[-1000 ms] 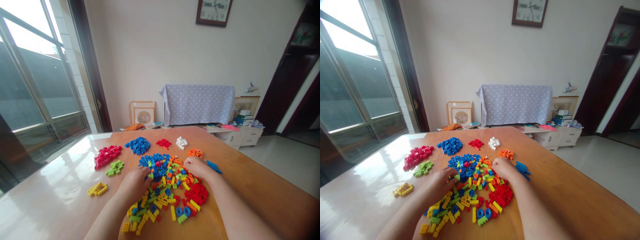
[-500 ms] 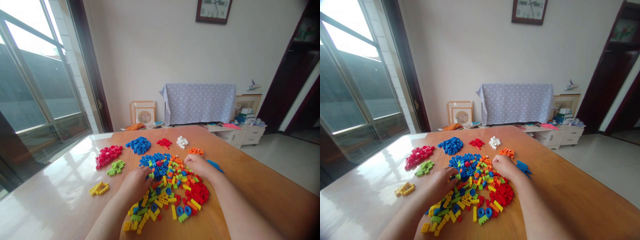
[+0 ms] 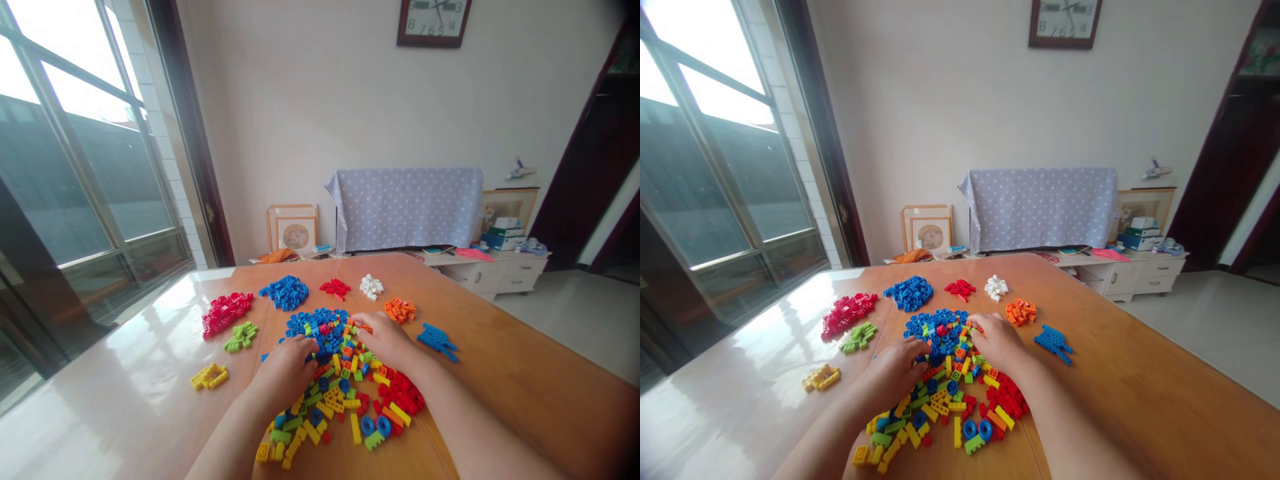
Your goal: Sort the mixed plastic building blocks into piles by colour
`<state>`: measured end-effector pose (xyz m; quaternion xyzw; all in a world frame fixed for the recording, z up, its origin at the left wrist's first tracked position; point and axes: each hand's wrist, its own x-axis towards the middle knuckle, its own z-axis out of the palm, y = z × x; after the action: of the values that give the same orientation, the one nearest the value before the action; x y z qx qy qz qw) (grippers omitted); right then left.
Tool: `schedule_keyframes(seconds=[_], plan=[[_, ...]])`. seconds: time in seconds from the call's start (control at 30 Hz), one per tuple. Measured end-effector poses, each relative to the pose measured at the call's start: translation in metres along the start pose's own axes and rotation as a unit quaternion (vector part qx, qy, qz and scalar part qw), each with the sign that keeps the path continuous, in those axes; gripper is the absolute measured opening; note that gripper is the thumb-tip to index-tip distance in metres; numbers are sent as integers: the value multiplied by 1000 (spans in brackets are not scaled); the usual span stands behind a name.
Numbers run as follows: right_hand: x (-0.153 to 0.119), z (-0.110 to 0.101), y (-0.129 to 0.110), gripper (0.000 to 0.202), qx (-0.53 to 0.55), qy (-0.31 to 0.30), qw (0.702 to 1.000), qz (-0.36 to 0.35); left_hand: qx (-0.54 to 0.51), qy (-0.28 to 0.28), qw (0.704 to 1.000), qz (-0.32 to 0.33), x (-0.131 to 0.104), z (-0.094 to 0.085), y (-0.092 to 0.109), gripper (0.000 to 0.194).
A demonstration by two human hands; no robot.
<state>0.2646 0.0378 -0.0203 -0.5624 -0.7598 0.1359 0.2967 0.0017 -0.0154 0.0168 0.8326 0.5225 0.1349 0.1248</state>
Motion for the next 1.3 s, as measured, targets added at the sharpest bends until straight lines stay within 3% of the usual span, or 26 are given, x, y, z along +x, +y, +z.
schedule_keyframes(seconds=[0.1,0.23,0.37,0.57,0.7,0.9,1.1,1.3], plan=[[-3,5,-7,46,-31,-37,998,-51,4,7,1000,5,0,1,1,23],[-6,11,-8,39,-15,-95,992,-77,7,13,1000,14,0,4,-1,21],[-5,6,-5,25,11,-76,994,-76,10,19,1000,8,1,3,-3,21],[-4,-7,6,20,3,-42,999,-28,4,14,1000,11,-1,2,-2,23],[-8,-7,-1,18,19,-55,998,-23,1,14,1000,22,-1,5,-2,23],[-16,3,-18,55,-3,-128,985,-118,3,20,999,35,0,11,-4,26],[-9,8,-5,24,-2,-92,990,-105,10,16,1000,18,2,8,-7,25],[-7,7,1,22,5,-72,993,-94,21,40,999,9,1,7,-8,22]])
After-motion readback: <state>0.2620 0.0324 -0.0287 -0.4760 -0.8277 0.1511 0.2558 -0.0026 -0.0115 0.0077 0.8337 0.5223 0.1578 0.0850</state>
